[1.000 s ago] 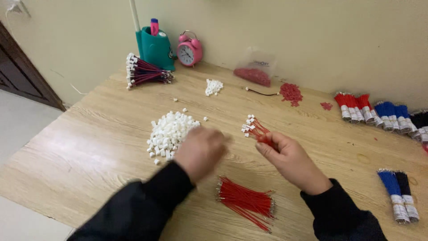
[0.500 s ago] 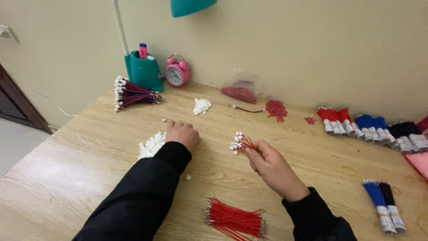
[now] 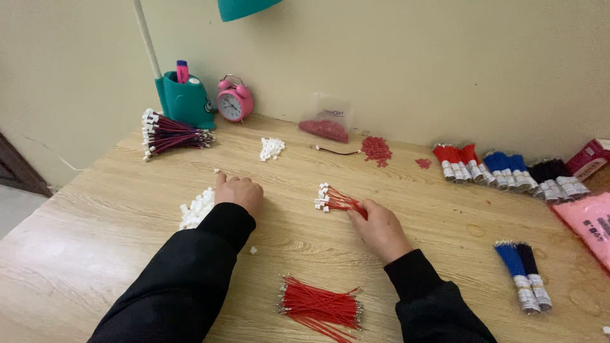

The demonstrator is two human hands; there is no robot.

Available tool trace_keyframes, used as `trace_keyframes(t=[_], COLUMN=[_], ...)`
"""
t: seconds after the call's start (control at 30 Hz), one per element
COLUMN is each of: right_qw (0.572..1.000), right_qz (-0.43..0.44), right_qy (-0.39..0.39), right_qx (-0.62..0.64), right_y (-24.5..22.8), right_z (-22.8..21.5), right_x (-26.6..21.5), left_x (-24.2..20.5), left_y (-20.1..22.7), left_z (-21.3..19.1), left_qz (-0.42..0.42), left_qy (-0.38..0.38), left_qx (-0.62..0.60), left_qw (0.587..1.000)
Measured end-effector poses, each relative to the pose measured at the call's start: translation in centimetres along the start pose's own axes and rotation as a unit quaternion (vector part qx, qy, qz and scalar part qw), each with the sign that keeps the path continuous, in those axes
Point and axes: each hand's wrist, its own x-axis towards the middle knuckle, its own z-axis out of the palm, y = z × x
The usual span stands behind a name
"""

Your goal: Assembling wire connectors by inserting wires into plastic housings and organizing them into bags.

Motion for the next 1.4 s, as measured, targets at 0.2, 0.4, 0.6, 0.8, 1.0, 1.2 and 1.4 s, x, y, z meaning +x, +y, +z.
trace_keyframes(t=[0.2, 0.4, 0.6, 0.8, 1.0, 1.2, 1.4], right_qw=[0.936, 0.897, 0.906, 0.935, 0.936, 0.933, 0.921], right_qz=[-0.049, -0.071, -0.093, -0.107, -0.107, -0.1, -0.087], right_qy=[-0.054, -0.105, -0.084, -0.077, -0.092, -0.094, -0.121], right_qx=[0.343, 0.423, 0.404, 0.328, 0.323, 0.332, 0.36], right_y=[-3.1, -6.3, -6.2, -6.1, -6.6, -6.9, -7.2], right_z=[-1.8, -3.5, -3.6, -3.0, -2.8, -3.0, -2.7], right_x=[-2.5, -5.3, -5.2, -5.1, -5.7, -5.9, -6.1], left_x=[1.0, -3.8, -8.1, -7.1, -6.8, -7.7, -8.2], left_y=[-0.1, 1.8, 5.3, 6.9, 6.8, 6.5, 6.7], left_z=[2.3, -1.0, -2.6, 0.1, 1.5, 0.8, 0.2], left_qz=[0.036, 0.124, 0.138, 0.082, 0.081, 0.079, 0.08], left_qy=[0.057, 0.17, 0.018, -0.054, -0.055, -0.054, -0.056], left_qx=[-0.015, -0.246, -0.75, -0.822, -0.824, -0.824, -0.825], left_qw=[0.998, 0.946, 0.646, 0.561, 0.558, 0.559, 0.556])
